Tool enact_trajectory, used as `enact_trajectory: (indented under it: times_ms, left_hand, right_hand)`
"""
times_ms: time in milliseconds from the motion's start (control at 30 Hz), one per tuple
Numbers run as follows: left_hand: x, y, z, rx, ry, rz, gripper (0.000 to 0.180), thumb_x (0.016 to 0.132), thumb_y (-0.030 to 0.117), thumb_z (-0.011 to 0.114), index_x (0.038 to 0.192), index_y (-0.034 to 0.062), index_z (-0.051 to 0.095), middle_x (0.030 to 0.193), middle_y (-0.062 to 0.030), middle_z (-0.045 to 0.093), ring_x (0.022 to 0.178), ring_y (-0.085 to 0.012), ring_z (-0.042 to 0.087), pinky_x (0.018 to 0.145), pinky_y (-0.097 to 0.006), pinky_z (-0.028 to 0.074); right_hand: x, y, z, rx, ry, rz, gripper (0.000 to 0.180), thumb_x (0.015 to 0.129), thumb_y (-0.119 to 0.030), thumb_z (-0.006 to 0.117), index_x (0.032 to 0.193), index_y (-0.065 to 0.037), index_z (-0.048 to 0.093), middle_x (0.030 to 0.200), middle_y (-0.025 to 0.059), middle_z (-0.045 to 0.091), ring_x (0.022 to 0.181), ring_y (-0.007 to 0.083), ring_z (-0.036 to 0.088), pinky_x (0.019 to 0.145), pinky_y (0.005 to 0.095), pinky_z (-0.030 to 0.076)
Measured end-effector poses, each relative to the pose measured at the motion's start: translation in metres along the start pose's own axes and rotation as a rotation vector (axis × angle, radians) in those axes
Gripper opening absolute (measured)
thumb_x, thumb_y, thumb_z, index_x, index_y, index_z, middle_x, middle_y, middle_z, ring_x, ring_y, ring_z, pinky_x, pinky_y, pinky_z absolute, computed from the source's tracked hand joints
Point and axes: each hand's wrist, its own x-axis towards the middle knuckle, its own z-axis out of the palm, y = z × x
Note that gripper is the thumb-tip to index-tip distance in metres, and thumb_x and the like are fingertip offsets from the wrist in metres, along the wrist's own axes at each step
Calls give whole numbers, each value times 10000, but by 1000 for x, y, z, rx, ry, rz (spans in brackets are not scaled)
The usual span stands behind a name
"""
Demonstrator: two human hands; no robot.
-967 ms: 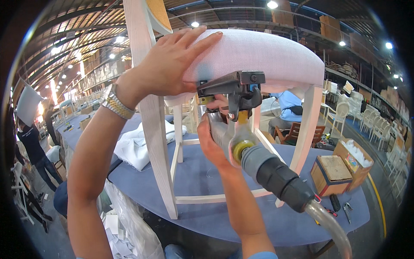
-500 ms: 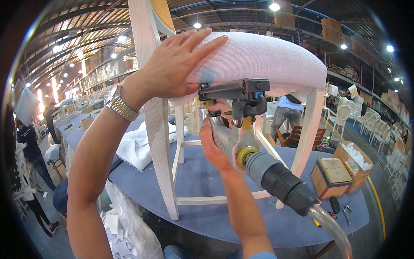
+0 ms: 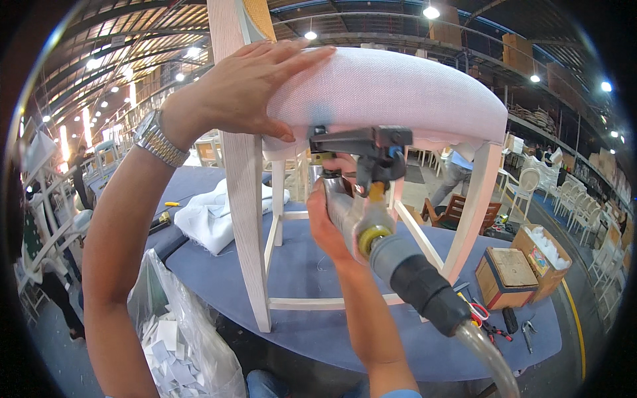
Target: The person staples white fabric onto a wooden chair frame using a pneumatic staple gun, trims excess fabric with a utility knife, and smooths the surface. The person repeatedly repositions the chair and uses tools to secure the fabric around the seat edges.
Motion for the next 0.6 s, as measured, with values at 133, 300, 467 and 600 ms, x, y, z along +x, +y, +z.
enact_trajectory:
  times_ms: [133, 300, 467, 600]
  left_hand:
    - [-16, 2, 16, 39, 198, -4, 1087, 728, 584, 830, 1607, 197, 321, 1547, -194, 452, 1404, -340, 478, 1227, -474, 281]
    - [-14, 3, 26, -10, 301, -21, 1030, 711, 503, 837, 1580, 200, 374, 1489, -171, 506, 1341, -341, 519, 1202, -473, 306]
    - [-16, 4, 25, -45, 314, -11, 1012, 715, 479, 839, 1577, 212, 380, 1480, -152, 521, 1337, -317, 526, 1193, -465, 316]
    - [-8, 2, 33, 1, 353, 4, 1007, 742, 458, 843, 1581, 176, 363, 1460, -157, 542, 1319, -312, 543, 1167, -462, 348]
  right_hand:
    - [-6, 4, 2, 60, 32, -51, 330, 896, 61, 609, 1222, 18, 580, 1336, 216, 594, 1198, 244, 603, 1058, 371, 451]
    - [-2, 5, 1, -41, -15, -43, 325, 870, 61, 602, 1191, 8, 607, 1320, 219, 593, 1207, 253, 589, 1065, 381, 443]
    - [-3, 13, 9, -38, 50, -66, 334, 875, 55, 611, 1204, 4, 593, 1323, 203, 596, 1215, 254, 582, 1077, 379, 427]
    - [4, 8, 7, -58, 92, -86, 308, 892, 34, 624, 1195, -9, 594, 1297, 180, 616, 1194, 260, 587, 1062, 387, 435]
